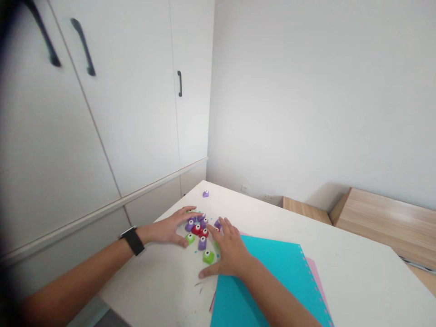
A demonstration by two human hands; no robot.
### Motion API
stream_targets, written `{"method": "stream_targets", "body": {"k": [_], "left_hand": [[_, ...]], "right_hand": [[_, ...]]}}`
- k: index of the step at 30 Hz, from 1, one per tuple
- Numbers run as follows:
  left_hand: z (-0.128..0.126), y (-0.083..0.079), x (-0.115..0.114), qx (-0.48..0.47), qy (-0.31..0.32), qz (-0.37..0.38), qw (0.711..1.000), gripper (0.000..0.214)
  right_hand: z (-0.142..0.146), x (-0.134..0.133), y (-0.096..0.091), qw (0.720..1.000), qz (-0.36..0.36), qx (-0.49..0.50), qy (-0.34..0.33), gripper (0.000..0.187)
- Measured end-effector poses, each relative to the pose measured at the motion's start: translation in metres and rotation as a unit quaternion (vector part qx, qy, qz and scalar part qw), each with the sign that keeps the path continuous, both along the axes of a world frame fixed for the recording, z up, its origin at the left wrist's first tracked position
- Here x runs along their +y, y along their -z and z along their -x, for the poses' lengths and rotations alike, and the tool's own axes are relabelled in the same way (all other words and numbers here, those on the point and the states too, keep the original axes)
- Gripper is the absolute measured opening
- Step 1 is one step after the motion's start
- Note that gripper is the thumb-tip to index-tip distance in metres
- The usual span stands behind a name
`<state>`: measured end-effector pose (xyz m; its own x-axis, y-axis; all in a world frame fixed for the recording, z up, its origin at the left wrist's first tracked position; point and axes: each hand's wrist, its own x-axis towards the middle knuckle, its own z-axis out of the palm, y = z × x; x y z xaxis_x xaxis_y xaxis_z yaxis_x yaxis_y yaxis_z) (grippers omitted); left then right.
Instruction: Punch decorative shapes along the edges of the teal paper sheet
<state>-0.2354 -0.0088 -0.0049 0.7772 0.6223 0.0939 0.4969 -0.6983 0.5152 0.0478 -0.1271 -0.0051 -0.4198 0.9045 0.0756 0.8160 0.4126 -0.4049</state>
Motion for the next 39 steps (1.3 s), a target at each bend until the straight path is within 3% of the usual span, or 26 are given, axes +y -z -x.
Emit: {"method": "stream_targets", "body": {"k": [6,15,29,39], "left_hand": [[-0.01,0.004,-0.017,-0.014,-0.001,-0.033,0.999,0.111],[-0.026,-0.006,-0.025,-0.042,-0.012,-0.143,0.989,0.078],[-0.032,-0.006,-0.018,-0.013,0.045,-0.161,0.986,0.067],[-0.037,-0.007,-0.012,-0.006,0.031,-0.167,0.985,0.062]], "right_hand": [[0.003,0.029,0.007,0.998,-0.044,0.042,-0.035,0.111],[0.015,0.044,0.009,0.99,-0.124,0.002,-0.066,0.07],[0.016,0.053,0.008,0.987,-0.124,-0.028,-0.098,0.06],[0.012,0.069,0.01,0.988,-0.111,-0.01,-0.106,0.058]]}}
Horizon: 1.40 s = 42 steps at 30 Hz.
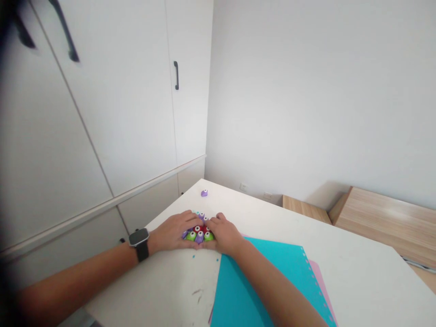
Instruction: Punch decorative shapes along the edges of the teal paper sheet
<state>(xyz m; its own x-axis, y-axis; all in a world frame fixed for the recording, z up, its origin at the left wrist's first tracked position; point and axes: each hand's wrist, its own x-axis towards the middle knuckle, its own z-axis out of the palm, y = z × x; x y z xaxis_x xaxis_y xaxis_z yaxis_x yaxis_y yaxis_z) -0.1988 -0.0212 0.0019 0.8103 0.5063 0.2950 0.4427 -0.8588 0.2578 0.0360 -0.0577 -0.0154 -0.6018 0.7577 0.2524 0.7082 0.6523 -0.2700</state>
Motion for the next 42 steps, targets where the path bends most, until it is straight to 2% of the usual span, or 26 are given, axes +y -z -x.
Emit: {"method": "stream_targets", "body": {"k": [4,8,13,18,21,24,26,29,33,35,38,42], "left_hand": [[-0.005,0.003,0.003,-0.021,-0.041,0.015,0.999,0.064],[-0.01,0.007,0.007,-0.047,-0.075,0.01,0.996,0.077],[-0.021,0.016,0.019,-0.047,-0.037,0.031,0.998,0.084],[-0.044,0.019,0.031,-0.047,-0.004,0.052,0.998,0.085],[-0.061,0.017,0.034,-0.051,0.005,0.038,0.998,0.084],[-0.077,0.016,0.035,-0.044,0.006,0.025,0.999,0.084],[-0.087,0.016,0.036,-0.04,0.002,0.025,0.999,0.085],[-0.1,0.019,0.038,-0.042,-0.004,0.029,0.999,0.086],[-0.116,0.021,0.042,-0.039,-0.007,0.024,0.999,0.093],[-0.125,0.021,0.044,-0.031,-0.005,0.013,0.999,0.097],[-0.141,0.021,0.043,-0.024,0.002,-0.003,1.0,0.091],[-0.157,0.02,0.035,-0.032,0.011,0.004,0.999,0.075]], "right_hand": [[-0.005,0.004,0.003,0.999,-0.012,0.027,0.024,0.064],[-0.012,0.008,0.006,0.997,-0.013,0.048,0.052,0.072],[-0.023,0.017,0.011,0.997,-0.018,0.044,0.068,0.074],[-0.043,0.025,0.023,0.997,0.002,0.065,0.052,0.077],[-0.06,0.025,0.029,0.992,0.024,0.095,0.079,0.09],[-0.082,0.018,0.027,0.984,0.04,0.099,0.14,0.112],[-0.099,0.006,0.021,0.977,0.046,0.075,0.193,0.121],[-0.122,-0.03,0.012,0.964,0.058,0.019,0.259,0.124],[-0.142,-0.091,0.01,0.959,0.111,-0.037,0.257,0.123],[-0.147,-0.117,0.012,0.954,0.145,-0.045,0.257,0.114],[-0.152,-0.143,0.016,0.953,0.147,-0.044,0.263,0.1],[-0.16,-0.167,0.019,0.955,0.139,-0.04,0.259,0.095]]}}
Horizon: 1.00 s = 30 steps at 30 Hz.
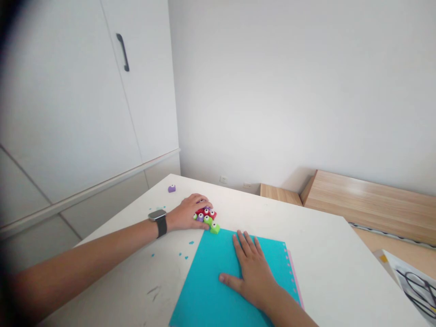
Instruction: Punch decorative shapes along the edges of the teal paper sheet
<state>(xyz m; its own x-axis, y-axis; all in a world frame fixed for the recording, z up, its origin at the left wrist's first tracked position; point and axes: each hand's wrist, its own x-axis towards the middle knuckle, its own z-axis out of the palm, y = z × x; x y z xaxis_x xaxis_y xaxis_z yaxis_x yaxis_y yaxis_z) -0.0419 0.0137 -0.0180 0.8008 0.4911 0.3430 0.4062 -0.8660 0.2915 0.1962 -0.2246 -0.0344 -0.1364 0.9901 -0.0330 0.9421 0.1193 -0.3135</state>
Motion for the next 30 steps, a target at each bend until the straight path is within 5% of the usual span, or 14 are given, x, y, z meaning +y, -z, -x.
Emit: {"method": "stream_targets", "body": {"k": [4,7,12,19,24,30], "left_hand": [[-0.002,-0.003,0.0,-0.031,0.011,0.043,0.999,0.07],[0.01,-0.011,0.011,-0.065,0.013,0.091,0.994,0.065],[0.044,-0.028,0.021,-0.04,-0.044,0.061,0.996,0.071],[0.07,-0.026,-0.009,0.026,-0.031,0.02,0.999,0.071],[0.063,-0.022,-0.011,0.013,-0.037,-0.012,0.999,0.075],[0.049,-0.016,-0.014,0.032,-0.025,-0.023,0.999,0.077]], "right_hand": [[-0.004,-0.019,-0.002,1.0,-0.014,0.009,-0.025,0.097],[0.001,-0.013,-0.01,0.998,-0.065,0.014,0.018,0.087],[0.023,0.035,-0.028,0.987,-0.149,0.055,0.028,0.06],[0.057,0.086,-0.027,0.994,-0.104,0.002,-0.025,0.024],[0.054,0.117,-0.026,0.991,-0.133,0.008,0.001,0.026],[0.046,0.135,-0.021,0.989,-0.107,0.093,-0.048,0.034]]}}
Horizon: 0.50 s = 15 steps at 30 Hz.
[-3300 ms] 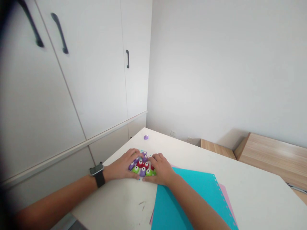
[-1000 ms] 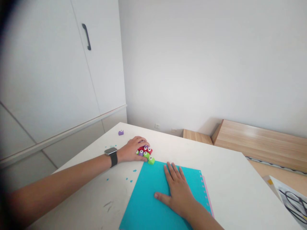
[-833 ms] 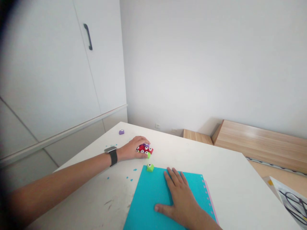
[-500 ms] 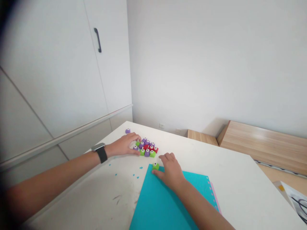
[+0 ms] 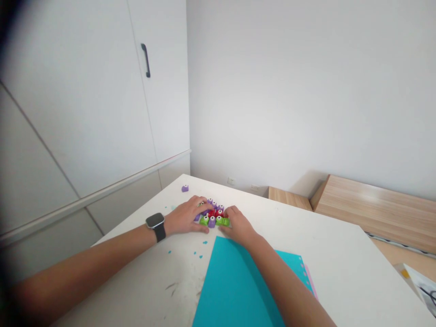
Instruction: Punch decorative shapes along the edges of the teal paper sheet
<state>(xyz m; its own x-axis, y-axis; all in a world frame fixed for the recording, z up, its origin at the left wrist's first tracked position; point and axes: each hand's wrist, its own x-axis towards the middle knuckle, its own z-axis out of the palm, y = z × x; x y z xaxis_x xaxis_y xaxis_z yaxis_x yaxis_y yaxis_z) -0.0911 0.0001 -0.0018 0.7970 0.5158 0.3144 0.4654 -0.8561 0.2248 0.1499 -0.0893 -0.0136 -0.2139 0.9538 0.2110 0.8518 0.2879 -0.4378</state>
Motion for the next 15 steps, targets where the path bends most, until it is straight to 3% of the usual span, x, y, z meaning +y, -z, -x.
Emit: {"method": "stream_targets", "body": {"k": [5,10,15], "left_hand": [[-0.008,0.0,-0.003,0.017,-0.002,-0.014,1.0,0.079],[-0.01,0.002,-0.002,0.032,0.0,-0.01,0.999,0.087],[-0.014,0.009,-0.006,0.03,-0.006,-0.005,1.0,0.086]], "right_hand": [[0.001,0.005,0.009,0.999,0.002,0.042,-0.014,0.059],[0.002,0.016,0.009,0.999,0.038,0.008,0.016,0.052],[0.001,0.016,-0.015,0.994,0.064,-0.077,0.041,0.042]]}}
